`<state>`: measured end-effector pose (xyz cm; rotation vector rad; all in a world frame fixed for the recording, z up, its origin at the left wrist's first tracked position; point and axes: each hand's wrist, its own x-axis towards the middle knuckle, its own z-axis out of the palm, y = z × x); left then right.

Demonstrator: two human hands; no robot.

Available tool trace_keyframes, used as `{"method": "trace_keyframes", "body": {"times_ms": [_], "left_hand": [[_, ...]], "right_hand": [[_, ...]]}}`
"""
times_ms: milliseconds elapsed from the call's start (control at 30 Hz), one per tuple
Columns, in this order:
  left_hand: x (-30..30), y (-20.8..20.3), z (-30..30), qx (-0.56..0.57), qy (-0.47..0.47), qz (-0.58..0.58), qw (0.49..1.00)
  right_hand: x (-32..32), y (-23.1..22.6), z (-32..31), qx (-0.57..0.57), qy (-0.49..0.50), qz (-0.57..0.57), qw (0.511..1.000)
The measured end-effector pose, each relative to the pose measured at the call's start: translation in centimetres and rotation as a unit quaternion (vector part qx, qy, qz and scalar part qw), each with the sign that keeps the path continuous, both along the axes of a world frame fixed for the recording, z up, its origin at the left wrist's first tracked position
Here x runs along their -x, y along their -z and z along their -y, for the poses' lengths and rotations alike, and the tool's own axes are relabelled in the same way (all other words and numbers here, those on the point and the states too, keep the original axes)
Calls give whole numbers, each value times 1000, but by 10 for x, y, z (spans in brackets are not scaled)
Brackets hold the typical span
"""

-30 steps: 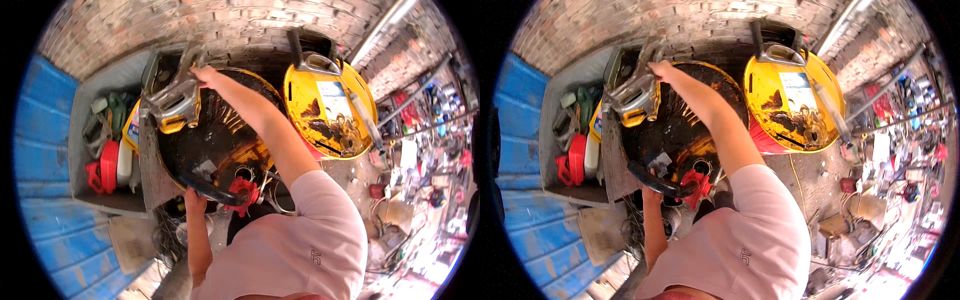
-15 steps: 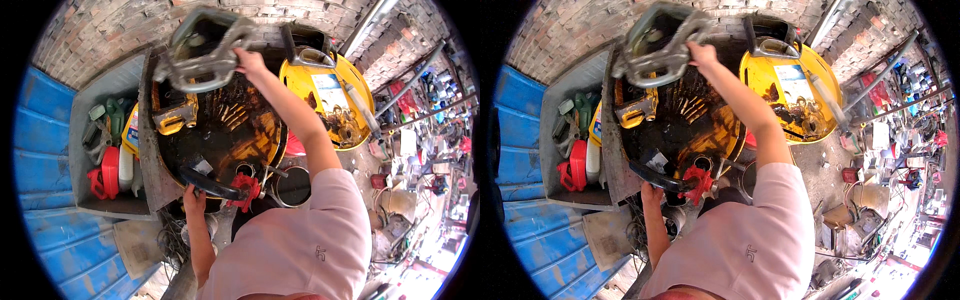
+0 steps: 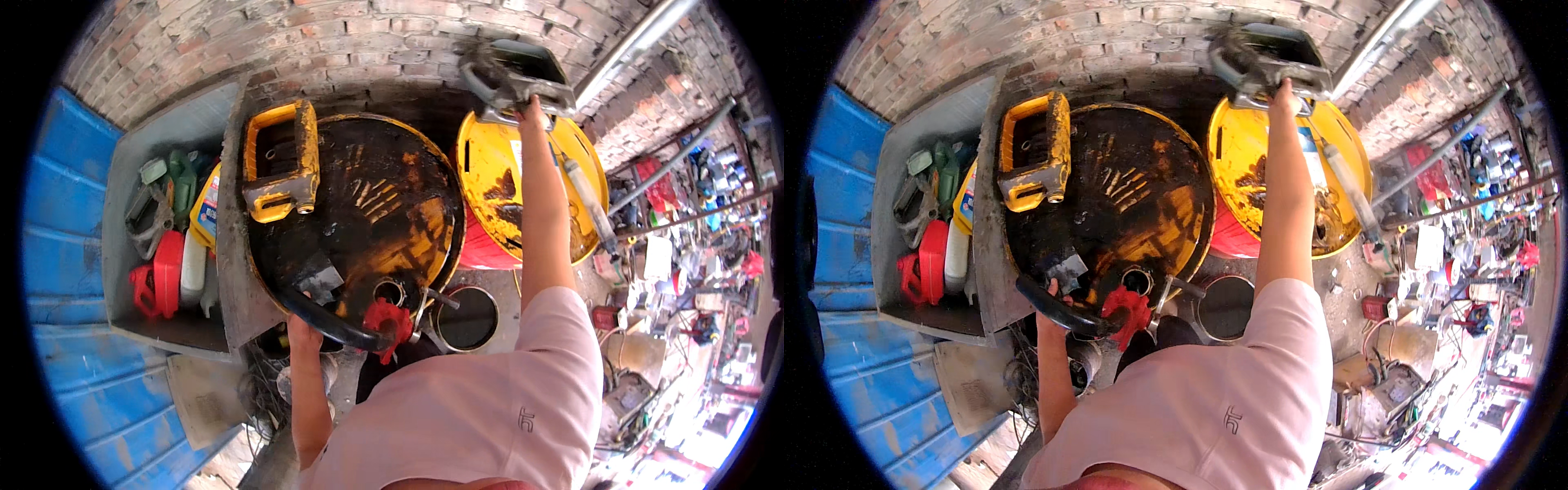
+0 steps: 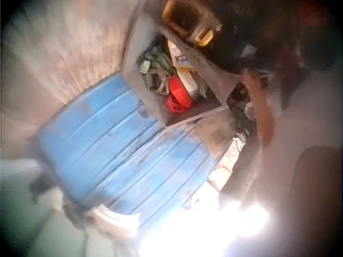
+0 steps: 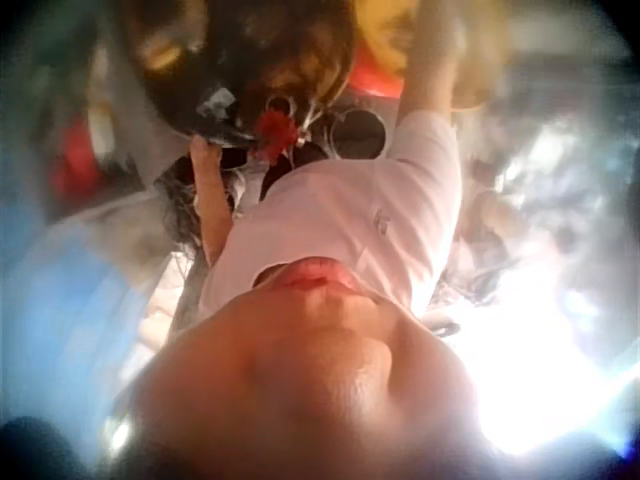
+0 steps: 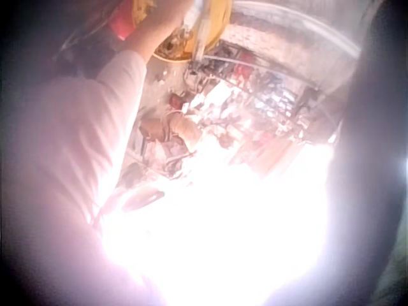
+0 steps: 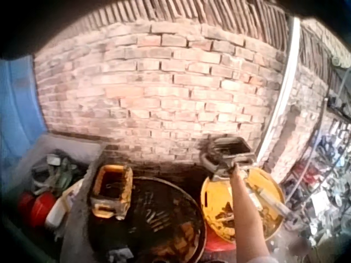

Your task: The person scrapes thick black residue from the top of a yellow and red machine using a red scraper and a metal putty knife. They walk around the cluttered workshop to retrieve a small packet, return to the machine, and continue scraping the surface. The person also lifts a metal cover from the machine and scrapes the inside of a yellow container.

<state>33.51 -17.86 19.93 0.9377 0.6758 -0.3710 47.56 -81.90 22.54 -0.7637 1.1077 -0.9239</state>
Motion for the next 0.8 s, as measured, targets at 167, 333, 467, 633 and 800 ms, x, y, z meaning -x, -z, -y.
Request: {"method": "trace_keyframes", "body": {"times_ms": [167, 333, 467, 633, 800], "left_hand": [[-8, 2, 4, -7, 62, 33, 998], [-3, -8, 4, -39, -17, -21, 999], [-11, -19, 19, 27, -7, -18, 999], [2, 37, -13, -79, 59, 140, 985], [-2, 21, -1, 49, 6, -4, 999]], "right_hand": [[-12, 41, 105, 159, -120, -265, 943], [-28, 20, 34, 114, -169, -211, 956], [-2, 0, 58, 144, -130, -95, 976], [-4, -64, -62, 181, 81, -362, 911], [-21, -58, -168, 389, -110, -123, 906]]}}
